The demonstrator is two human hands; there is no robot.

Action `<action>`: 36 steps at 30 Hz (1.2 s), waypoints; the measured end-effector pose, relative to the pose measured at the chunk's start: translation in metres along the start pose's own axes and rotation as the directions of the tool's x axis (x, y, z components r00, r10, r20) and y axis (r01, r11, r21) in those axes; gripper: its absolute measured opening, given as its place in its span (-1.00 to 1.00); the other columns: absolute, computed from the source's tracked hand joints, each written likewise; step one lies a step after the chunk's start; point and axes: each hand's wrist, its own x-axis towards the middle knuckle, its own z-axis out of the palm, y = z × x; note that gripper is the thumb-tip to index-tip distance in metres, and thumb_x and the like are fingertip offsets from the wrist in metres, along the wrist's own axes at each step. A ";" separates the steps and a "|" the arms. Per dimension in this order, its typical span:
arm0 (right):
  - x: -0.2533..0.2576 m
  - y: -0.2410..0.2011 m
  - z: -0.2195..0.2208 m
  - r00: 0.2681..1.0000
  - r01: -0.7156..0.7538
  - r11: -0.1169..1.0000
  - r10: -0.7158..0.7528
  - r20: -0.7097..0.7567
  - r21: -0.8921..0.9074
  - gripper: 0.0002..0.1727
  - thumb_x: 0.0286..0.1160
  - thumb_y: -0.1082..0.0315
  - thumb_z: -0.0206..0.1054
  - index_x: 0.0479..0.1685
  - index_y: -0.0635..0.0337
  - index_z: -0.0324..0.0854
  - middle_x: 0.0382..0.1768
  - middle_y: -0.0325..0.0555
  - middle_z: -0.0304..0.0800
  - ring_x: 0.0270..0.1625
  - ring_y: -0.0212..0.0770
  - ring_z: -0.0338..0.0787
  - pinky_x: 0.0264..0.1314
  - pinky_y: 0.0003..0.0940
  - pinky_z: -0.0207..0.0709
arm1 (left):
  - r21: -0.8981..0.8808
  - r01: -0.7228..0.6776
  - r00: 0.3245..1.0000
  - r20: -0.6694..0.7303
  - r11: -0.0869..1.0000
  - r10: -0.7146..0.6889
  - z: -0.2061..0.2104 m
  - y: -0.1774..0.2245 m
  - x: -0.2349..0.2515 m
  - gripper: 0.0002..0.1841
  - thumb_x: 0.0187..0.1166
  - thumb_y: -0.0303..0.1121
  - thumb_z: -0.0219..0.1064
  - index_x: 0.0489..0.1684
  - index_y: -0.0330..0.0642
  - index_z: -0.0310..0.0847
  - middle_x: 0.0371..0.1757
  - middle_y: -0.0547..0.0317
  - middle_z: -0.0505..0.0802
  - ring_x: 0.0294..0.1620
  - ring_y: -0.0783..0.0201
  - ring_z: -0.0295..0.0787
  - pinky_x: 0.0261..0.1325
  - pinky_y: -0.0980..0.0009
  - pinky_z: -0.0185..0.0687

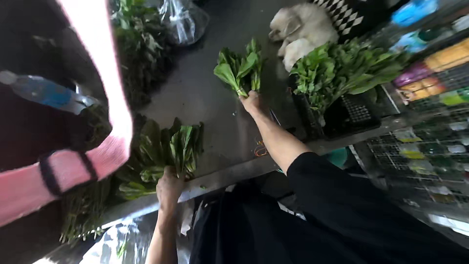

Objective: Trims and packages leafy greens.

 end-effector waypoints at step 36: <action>-0.183 0.049 0.016 0.411 0.433 0.814 -0.560 0.719 0.386 -0.62 0.71 0.14 0.34 0.30 0.19 0.69 0.08 0.07 0.82 0.06 -0.08 0.84 0.26 -0.06 0.69 | -0.450 0.083 0.990 -0.066 0.889 -0.126 0.052 -0.019 -0.058 -0.50 0.65 -0.03 0.38 0.34 -0.25 0.56 0.02 -0.25 0.83 0.01 -0.20 0.82 0.16 -0.27 0.66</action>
